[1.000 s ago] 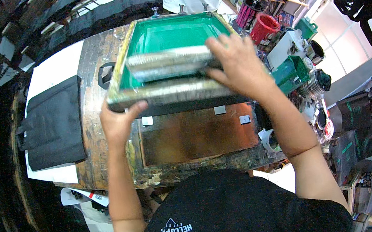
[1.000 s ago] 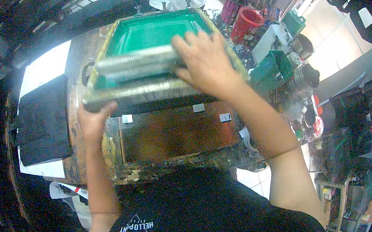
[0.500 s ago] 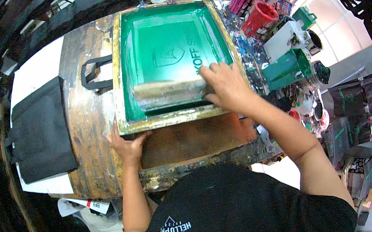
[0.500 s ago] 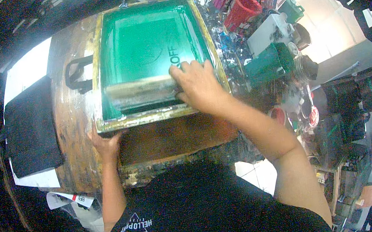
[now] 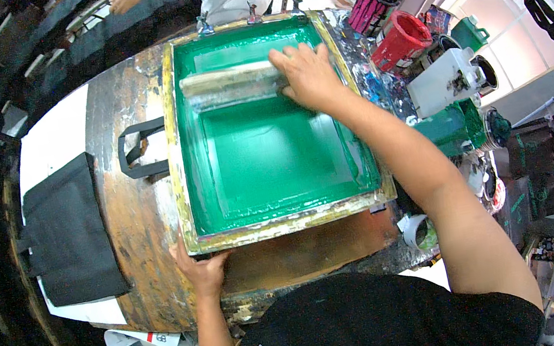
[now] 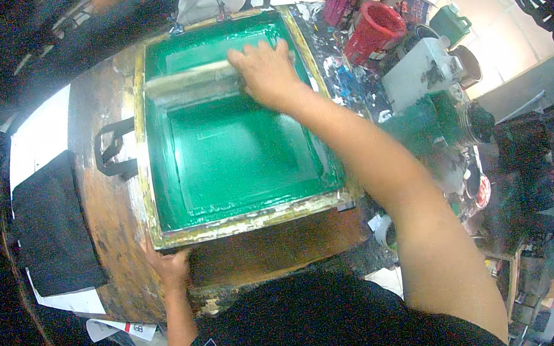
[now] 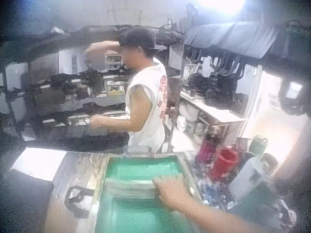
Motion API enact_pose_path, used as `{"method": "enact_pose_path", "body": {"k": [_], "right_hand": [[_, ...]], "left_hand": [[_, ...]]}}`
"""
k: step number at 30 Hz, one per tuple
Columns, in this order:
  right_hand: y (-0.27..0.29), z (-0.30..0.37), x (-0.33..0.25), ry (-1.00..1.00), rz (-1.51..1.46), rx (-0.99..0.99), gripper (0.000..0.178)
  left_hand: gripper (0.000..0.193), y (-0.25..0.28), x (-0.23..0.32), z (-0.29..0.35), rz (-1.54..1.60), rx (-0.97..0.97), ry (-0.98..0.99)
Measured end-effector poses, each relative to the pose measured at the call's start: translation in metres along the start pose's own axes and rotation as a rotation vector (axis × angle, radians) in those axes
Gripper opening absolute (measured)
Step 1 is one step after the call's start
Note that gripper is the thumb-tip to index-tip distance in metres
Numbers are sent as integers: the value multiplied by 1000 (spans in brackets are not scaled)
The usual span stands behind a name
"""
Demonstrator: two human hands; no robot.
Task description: The person performs screen printing on black tote bags by placing a bag on the printing board, pulling a squeegee across a screen with green ink, and then setting the printed bag aside.
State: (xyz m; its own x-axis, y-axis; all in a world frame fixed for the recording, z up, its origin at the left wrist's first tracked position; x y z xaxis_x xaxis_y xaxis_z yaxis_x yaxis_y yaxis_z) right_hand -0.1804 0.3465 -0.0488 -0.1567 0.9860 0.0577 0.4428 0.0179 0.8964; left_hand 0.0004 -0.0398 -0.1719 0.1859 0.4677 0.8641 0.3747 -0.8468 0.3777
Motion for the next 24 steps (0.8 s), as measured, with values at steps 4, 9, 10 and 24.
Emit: {"method": "enact_pose_path", "body": {"k": [4,9,10,24], "right_hand": [[-43,-66,34,28,5,-18,74],[-80,-127,65,35,-5,-89,77],[-83,-135,69,29,0,-122,78],[-55,-112,60,18,38,229,60]], "left_hand": [[108,4,-3,2,-183,4,-147],[107,7,2,0,-276,17,-190],[107,7,5,0,-309,21,-194],[114,-13,79,-116,-344,-140,-355]]}}
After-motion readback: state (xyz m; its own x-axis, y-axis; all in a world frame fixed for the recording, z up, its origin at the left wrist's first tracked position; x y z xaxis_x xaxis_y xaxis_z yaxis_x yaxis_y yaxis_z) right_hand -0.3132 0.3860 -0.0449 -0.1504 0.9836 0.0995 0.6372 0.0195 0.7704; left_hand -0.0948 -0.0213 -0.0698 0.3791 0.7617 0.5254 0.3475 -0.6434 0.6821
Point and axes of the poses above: each hand's wrist, its own z-axis away from the middle knuckle, its own y-axis out of the back of the hand, x = y × z, the point moved 4 cm from there along -z, towards the middle knuckle, and after that the axes turned 11 degrees about x, right-handed, at the moved point
